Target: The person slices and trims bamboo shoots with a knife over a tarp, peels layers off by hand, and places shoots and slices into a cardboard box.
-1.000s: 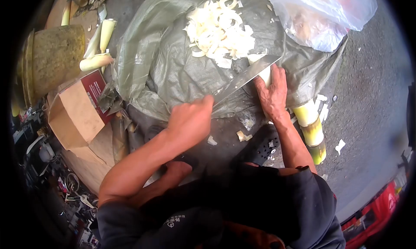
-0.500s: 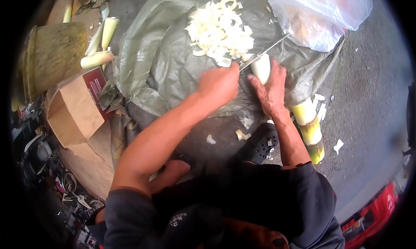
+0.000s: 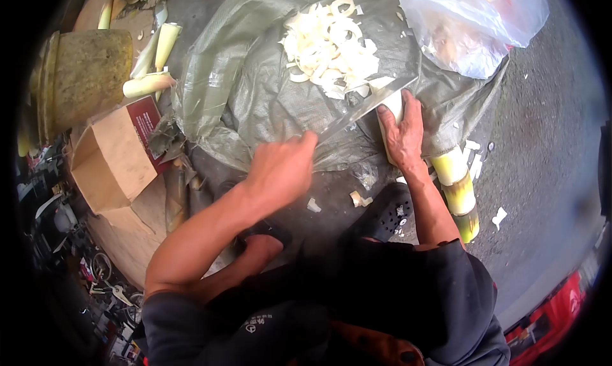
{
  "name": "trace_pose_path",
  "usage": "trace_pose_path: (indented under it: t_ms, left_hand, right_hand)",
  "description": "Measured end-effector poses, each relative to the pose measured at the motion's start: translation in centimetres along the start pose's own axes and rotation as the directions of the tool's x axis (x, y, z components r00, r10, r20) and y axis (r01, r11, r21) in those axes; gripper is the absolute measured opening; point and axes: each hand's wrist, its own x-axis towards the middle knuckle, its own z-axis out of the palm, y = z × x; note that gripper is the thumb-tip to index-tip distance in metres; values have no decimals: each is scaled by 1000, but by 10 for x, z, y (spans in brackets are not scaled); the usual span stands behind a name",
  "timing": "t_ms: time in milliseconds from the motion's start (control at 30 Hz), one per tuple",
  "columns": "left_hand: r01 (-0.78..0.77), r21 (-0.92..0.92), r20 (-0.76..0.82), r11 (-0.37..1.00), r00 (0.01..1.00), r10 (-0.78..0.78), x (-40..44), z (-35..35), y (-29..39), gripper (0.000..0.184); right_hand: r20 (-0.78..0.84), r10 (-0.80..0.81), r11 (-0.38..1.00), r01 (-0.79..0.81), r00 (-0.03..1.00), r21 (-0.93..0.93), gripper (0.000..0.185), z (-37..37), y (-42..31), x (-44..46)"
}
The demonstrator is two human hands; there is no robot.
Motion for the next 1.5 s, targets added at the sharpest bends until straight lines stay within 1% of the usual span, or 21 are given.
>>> trace_pose_path:
  t_ms: [100,167,267,367,500,567,600,667,700,800,867,900,933,1033,1067,1167,1267,1367,1467,1500]
  left_hand:
    - [-10,-8,-17,1000,1000,10,-16,8,-3,14]
    - [-12,-14,-32,1000,999,12,-14,12,-2,14]
    - [16,5,29,1000,999,-17,-3,14,4,13]
    - [31,-31,32,999,999,-30,21,22,12,13]
    - [-8,-91,-17,996,1000,7,62,34,15,16]
    - [-24,-82,-43,996,999,21,77,36,20,15]
    - [-10,-88,-28,996,1000,8,86,38,22,17]
    - [23,-100,-3,995,1000,-23,98,41,24,19]
    - [16,-103,-23,995,1000,-19,100,42,21,19]
    - [1,-109,-80,994,997,-9,96,39,11,19]
    - [-5,-117,-116,993,993,-9,76,28,5,17]
    - [-21,-110,-97,994,995,10,65,23,4,16]
    - [-32,-102,-83,994,996,24,52,17,3,15]
    - [-29,-28,-52,999,998,28,19,9,2,13]
    - [-23,2,-38,1000,999,23,10,8,1,13]
    - [-35,-1,-49,999,998,35,-7,12,-2,13]
    - [-14,21,-26,1000,1000,14,-11,15,1,15]
    - [-31,-21,-30,999,999,30,-9,21,-1,15]
    - [13,-43,32,999,999,-12,5,25,7,14]
    - [-6,-57,-7,998,1000,6,12,29,11,14]
  right_hand:
    - [45,26,1000,-26,999,-10,59,-3,-2,-1]
    - [32,6,1000,-5,999,-26,58,0,1,-1]
    - [11,-28,999,28,1000,-33,57,2,4,-2]
    - [18,-45,999,45,999,-17,57,1,4,0]
    - [61,-35,999,34,998,17,56,-2,3,1]
    - [72,-16,1000,14,997,26,60,-3,6,3]
    - [77,-10,999,7,997,32,63,-4,5,4]
    - [39,-33,995,37,999,-93,69,-5,-5,2]
    - [20,-51,987,53,999,-154,72,-6,-9,3]
    - [35,150,985,-153,988,85,75,-7,-3,3]
    - [103,182,947,-202,978,251,73,-12,-10,0]
    - [141,198,915,-235,970,329,71,-14,-12,-3]
    - [69,82,981,-93,994,169,65,-6,-5,-5]
    - [82,22,1000,-21,996,-5,61,0,-2,-5]
    - [21,-22,1000,22,1000,12,56,3,-3,-6]
    - [-6,-22,999,23,1000,26,60,9,3,-8]
    - [50,11,999,-9,999,-33,72,3,-8,-7]
    - [29,-14,999,15,999,-38,75,5,-2,-6]
    - [47,1,1000,0,999,-27,72,3,1,-4]
    - [42,-19,999,21,999,-34,71,3,2,-3]
